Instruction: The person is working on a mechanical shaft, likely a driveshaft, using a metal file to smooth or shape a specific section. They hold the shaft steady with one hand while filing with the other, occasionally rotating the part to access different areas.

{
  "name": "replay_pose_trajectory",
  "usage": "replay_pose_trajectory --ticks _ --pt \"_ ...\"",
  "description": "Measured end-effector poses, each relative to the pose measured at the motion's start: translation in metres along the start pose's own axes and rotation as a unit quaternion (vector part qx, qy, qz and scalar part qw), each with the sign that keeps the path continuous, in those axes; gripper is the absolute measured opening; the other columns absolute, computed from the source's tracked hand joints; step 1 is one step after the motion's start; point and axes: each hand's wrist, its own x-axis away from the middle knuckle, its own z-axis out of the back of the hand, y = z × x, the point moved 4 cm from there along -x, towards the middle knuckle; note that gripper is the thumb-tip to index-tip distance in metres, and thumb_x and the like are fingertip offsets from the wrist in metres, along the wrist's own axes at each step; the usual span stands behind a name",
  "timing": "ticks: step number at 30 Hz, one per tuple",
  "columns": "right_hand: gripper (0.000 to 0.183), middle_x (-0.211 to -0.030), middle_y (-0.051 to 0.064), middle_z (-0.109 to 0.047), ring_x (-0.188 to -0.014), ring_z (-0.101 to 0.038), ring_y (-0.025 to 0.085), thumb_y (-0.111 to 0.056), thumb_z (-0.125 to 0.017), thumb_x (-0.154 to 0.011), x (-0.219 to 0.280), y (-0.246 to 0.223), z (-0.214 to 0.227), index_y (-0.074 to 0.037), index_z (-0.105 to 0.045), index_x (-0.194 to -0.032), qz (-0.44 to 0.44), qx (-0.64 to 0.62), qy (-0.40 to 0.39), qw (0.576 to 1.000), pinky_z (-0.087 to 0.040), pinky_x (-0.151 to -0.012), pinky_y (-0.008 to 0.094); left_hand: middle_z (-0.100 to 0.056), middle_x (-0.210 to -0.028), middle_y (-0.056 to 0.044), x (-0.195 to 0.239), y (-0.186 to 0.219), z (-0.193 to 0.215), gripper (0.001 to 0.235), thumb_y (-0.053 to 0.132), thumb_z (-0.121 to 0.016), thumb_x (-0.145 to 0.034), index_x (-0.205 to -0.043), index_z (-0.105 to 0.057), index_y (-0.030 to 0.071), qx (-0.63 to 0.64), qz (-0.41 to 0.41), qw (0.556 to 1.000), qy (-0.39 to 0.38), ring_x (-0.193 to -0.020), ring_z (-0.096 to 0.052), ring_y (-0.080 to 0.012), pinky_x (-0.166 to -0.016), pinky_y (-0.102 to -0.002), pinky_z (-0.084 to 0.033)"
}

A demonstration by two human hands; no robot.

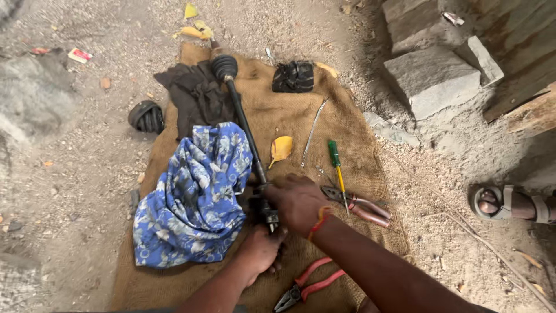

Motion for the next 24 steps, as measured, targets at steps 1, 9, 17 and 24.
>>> replay_pose_trajectory --ticks 1,9,17,24 --pt "0.030 -0.098 0.009 -0.068 -0.096 -0.066 0.034 -0.016 -0.070 -0.072 -0.004 -0.002 0.002 -0.014 -0.070 -0.102 0.007 0.006 -0.013 1.000 -0.052 -0.081 0.046 -0.065 -0.073 -0.006 0.001 -0.002 -0.002 0.037 0.038 -0.058 -0.102 -0.104 -0.062 0.001 0.021 -0.011 1.000 -0.012 -0.048 -0.058 -0.0172 -0.044 -0.033 -0.047" --pt "0.027 -0.093 0.006 -0.067 -0.089 -0.069 0.028 -0.026 -0.071 -0.088 0.030 0.015 0.011 -0.019 -0.072 -0.114 -0.094 -0.060 0.024 0.993 -0.056 -0.078 0.043 -0.064 -0.074 -0.007 0.009 0.006 0.004 0.034 0.038 -0.059 -0.102 -0.109 -0.054 0.006 -0.001 0.016 1.000 0.013 -0.048 -0.056 -0.0175 -0.045 -0.033 -0.046" --pt "0.037 -0.109 0.007 -0.067 -0.101 -0.066 0.032 -0.015 -0.071 -0.076 -0.018 -0.006 -0.002 -0.019 -0.072 -0.114 0.001 0.038 -0.100 0.994 -0.054 -0.085 0.045 -0.067 -0.078 -0.007 0.007 0.003 0.000 0.032 0.038 -0.058 -0.101 -0.111 -0.058 0.008 -0.005 0.021 1.000 0.001 -0.049 -0.058 -0.0164 -0.046 -0.032 -0.048" --pt "0.039 -0.094 0.011 -0.065 -0.092 -0.066 0.034 -0.020 -0.071 -0.082 0.042 0.033 0.008 -0.016 -0.069 -0.120 -0.025 -0.048 -0.044 0.998 -0.054 -0.076 0.047 -0.066 -0.079 -0.009 0.009 0.008 0.003 0.034 0.037 -0.059 -0.103 -0.111 -0.053 0.005 0.009 0.011 1.000 -0.014 -0.050 -0.057 -0.0168 -0.047 -0.033 -0.048"
